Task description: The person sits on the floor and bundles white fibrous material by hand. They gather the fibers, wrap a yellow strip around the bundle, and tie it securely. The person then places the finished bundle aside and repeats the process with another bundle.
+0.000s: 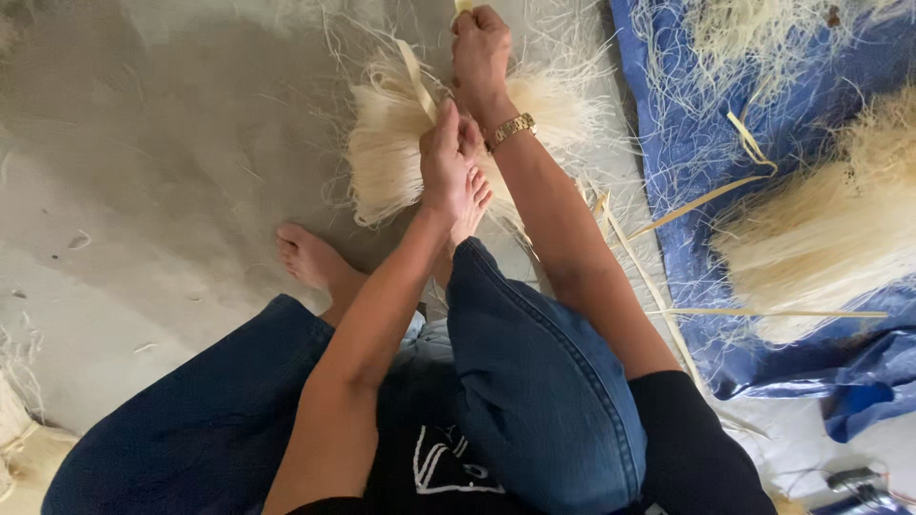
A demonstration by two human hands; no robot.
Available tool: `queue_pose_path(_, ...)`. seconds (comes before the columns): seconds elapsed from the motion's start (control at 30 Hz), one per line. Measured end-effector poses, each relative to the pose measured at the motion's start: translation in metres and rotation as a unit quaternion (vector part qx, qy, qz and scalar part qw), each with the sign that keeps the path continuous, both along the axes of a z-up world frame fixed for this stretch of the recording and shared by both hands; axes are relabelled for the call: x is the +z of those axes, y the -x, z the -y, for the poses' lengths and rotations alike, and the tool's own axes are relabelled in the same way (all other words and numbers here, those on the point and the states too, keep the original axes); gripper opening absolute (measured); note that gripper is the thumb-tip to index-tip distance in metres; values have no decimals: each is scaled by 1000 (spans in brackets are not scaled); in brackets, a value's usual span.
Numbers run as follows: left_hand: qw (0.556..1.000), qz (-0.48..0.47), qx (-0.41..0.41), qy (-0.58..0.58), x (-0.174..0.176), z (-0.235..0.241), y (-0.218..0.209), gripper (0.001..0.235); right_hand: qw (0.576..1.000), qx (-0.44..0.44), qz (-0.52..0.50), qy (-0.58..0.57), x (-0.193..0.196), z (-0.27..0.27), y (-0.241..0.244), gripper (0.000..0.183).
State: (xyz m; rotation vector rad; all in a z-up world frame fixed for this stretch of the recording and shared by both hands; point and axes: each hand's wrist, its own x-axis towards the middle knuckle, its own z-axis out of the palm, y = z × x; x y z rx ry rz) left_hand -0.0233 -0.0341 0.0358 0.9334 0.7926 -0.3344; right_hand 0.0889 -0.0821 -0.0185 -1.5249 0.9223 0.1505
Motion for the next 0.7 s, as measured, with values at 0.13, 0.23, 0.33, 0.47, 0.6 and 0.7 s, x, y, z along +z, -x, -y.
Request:
queue_pose_path(0.13,997,-71,5,-15,12,3,-7,49,999,-29,32,14,-15,-5,-8,15)
queue_pose_path(0.23,994,-105,8,7,38,1,-19,50,999,-34,-1,-18,-17,-5,-11,15)
queue_pose_path(0.33,997,-66,-39,-17,32,-2,-16,55,998,-39,14,-42,-15,-4,-7,19)
queue_pose_path(0.47,995,-28,-76,-58,-2,-6,-6,53,986,-34,-4,-165,-17,-3,-8,12)
queue_pose_path(0.6,996,2,-83,-27,5,-12,-2,49,961,-22,-103,-254,-13,13,-14,24)
queue_pose_path(0.7,986,69,-134,-65,13,-6,-4,51,959,253,-121,-48,-3,15,-9,24)
